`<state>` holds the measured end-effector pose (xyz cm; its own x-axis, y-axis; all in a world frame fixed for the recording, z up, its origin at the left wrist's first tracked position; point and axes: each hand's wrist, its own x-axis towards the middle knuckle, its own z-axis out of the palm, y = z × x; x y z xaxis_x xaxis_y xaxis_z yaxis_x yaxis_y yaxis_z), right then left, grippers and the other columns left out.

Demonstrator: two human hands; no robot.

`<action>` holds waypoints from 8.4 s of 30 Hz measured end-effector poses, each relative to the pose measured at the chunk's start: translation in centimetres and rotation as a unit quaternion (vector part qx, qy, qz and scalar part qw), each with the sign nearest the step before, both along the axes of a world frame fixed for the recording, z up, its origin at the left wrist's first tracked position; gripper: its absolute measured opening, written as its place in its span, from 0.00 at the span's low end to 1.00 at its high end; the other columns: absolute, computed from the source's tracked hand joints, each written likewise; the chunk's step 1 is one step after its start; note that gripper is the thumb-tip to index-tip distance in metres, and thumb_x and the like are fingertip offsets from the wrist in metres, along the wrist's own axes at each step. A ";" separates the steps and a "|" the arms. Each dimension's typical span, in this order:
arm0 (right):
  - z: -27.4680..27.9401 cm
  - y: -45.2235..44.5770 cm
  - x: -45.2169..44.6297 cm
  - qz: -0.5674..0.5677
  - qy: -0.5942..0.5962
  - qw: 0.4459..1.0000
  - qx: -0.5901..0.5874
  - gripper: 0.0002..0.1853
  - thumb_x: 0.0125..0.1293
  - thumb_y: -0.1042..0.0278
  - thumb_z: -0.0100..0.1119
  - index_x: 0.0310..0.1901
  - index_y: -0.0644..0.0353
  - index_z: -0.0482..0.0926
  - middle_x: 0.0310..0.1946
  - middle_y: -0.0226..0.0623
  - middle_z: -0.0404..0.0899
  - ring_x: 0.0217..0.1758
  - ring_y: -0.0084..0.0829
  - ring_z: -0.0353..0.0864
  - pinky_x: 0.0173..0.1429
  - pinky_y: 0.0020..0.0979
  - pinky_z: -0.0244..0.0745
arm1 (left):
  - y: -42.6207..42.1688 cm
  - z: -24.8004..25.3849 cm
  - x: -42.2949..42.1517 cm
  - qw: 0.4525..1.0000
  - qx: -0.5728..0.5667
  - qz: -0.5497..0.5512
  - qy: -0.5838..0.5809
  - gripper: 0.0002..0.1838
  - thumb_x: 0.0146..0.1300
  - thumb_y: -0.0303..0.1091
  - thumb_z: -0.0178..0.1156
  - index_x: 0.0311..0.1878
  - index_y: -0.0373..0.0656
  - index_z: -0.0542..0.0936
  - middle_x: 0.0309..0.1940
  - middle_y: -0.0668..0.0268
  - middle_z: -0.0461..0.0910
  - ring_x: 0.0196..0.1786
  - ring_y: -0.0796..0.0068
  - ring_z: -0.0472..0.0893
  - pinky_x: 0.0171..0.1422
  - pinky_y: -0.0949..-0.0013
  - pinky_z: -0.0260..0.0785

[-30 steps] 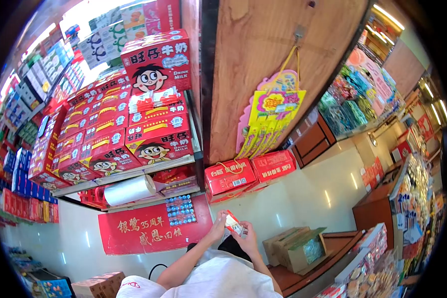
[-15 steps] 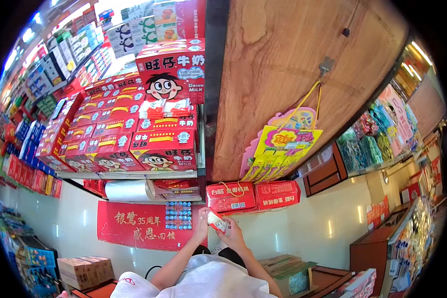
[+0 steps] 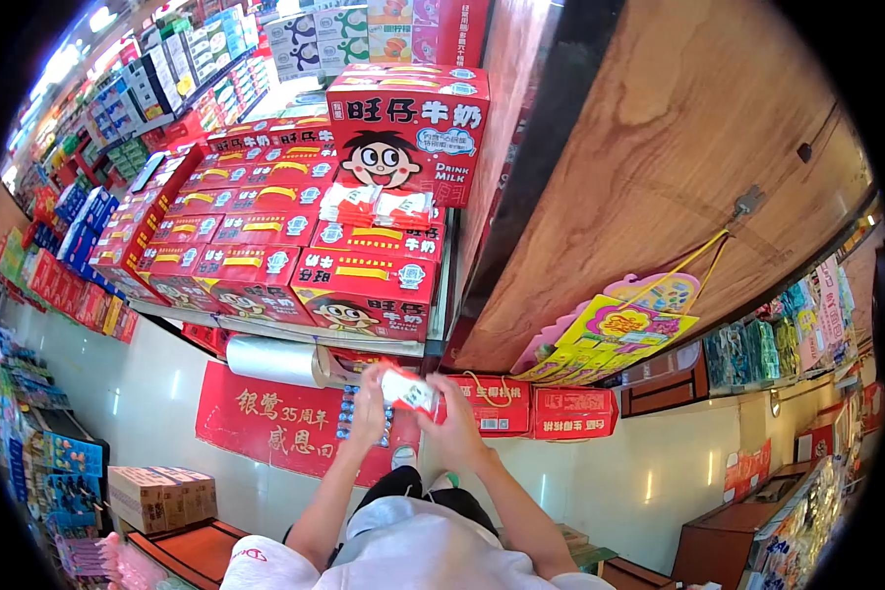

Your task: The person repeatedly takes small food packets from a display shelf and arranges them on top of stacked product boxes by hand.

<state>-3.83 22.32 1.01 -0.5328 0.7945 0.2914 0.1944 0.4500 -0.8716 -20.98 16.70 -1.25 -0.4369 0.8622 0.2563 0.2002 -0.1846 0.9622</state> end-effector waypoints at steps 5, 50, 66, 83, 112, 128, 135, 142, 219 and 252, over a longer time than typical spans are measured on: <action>3.6 4.1 -5.0 -0.082 0.026 0.991 0.105 0.26 0.54 0.73 0.71 0.55 0.63 0.74 0.61 0.49 0.71 0.66 0.46 0.72 0.68 0.39 0.68 | 5.0 3.6 -5.3 0.993 0.043 -0.002 0.111 0.16 0.73 0.33 0.51 0.59 0.36 0.72 0.43 0.60 0.79 0.44 0.75 0.76 0.49 0.70 0.69; -1.0 25.2 -17.6 -0.269 0.217 0.938 -0.041 0.12 0.74 0.64 0.53 0.48 0.65 0.76 0.30 0.27 0.75 0.28 0.16 0.70 0.33 0.21 0.67 | 25.2 4.9 -14.0 0.980 0.025 0.113 0.161 0.16 0.65 0.32 0.63 0.55 0.40 0.79 0.28 0.54 0.81 0.28 0.60 0.80 0.35 0.62 0.71; -0.3 24.8 -17.5 -0.270 0.188 0.944 -0.039 0.13 0.72 0.64 0.58 0.42 0.68 0.80 0.27 0.30 0.78 0.30 0.20 0.72 0.37 0.27 0.71 | 25.3 4.4 -14.0 0.959 0.053 0.130 0.245 0.17 0.70 0.32 0.54 0.60 0.45 0.79 0.37 0.52 0.79 0.39 0.48 0.81 0.41 0.53 0.73; 1.2 24.2 -17.6 -0.327 0.166 0.930 -0.018 0.12 0.68 0.62 0.63 0.40 0.65 0.80 0.26 0.31 0.80 0.29 0.20 0.76 0.35 0.26 0.74 | 26.4 3.6 -14.4 0.982 0.044 0.126 0.131 0.15 0.66 0.35 0.62 0.56 0.49 0.83 0.24 0.59 0.79 0.23 0.73 0.73 0.31 0.67 0.67; 1.3 24.1 -18.3 -0.244 0.139 0.960 -0.008 0.10 0.60 0.71 0.66 0.42 0.64 0.83 0.25 0.29 0.79 0.25 0.19 0.74 0.32 0.24 0.71 | 25.8 4.5 -14.3 0.993 -0.011 0.051 0.102 0.14 0.63 0.40 0.68 0.43 0.38 0.86 0.26 0.69 0.83 0.26 0.85 0.71 0.31 0.76 0.65; -0.7 23.0 -17.5 -0.194 0.091 0.974 0.078 0.09 0.59 0.71 0.64 0.41 0.62 0.83 0.30 0.38 0.82 0.31 0.30 0.81 0.39 0.31 0.76 | 26.6 3.0 -15.0 0.998 0.008 0.035 0.053 0.14 0.66 0.39 0.66 0.33 0.35 0.85 0.17 0.78 0.72 0.22 0.90 0.63 0.25 0.76 0.55; -0.2 17.3 -14.4 -0.145 -0.078 0.962 0.218 0.12 0.59 0.67 0.64 0.44 0.59 0.81 0.40 0.44 0.75 0.48 0.48 0.72 0.56 0.44 0.69 | 24.9 3.9 -13.5 0.997 -0.006 0.028 0.074 0.25 0.70 0.45 0.60 0.20 0.37 0.72 0.13 0.75 0.63 0.21 0.86 0.59 0.24 0.71 0.50; -1.3 18.1 -14.5 -0.153 -0.072 0.954 0.248 0.12 0.54 0.71 0.63 0.40 0.64 0.78 0.39 0.45 0.75 0.46 0.49 0.73 0.54 0.45 0.70 | 20.0 4.3 -8.3 0.967 -0.029 0.015 0.254 0.22 0.66 0.45 0.62 0.23 0.38 0.76 0.13 0.58 0.67 0.17 0.64 0.70 0.25 0.62 0.61; -15.1 -36.9 31.1 -0.550 0.106 0.807 -0.189 0.11 0.66 0.72 0.57 0.47 0.62 0.83 0.42 0.44 0.85 0.44 0.37 0.84 0.51 0.36 0.78 | -15.7 -10.0 38.5 0.546 -0.163 -0.796 0.205 0.23 0.71 0.42 0.58 0.63 0.38 0.74 0.47 0.55 0.83 0.47 0.67 0.83 0.53 0.66 0.76; -9.9 -71.9 36.2 -0.958 -0.087 0.251 -0.109 0.19 0.61 0.68 0.65 0.53 0.62 0.76 0.52 0.47 0.73 0.57 0.48 0.73 0.60 0.42 0.70 | -46.9 -4.5 59.4 0.232 -0.065 -0.950 0.199 0.26 0.67 0.32 0.63 0.66 0.40 0.70 0.56 0.57 0.77 0.42 0.75 0.78 0.46 0.71 0.74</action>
<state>32.38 -49.55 -8.88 0.8980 -0.3724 0.2344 -0.0846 -0.6687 -0.7387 38.41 -30.17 -5.77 0.7992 -0.5863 -0.1326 -0.0452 -0.2786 0.9593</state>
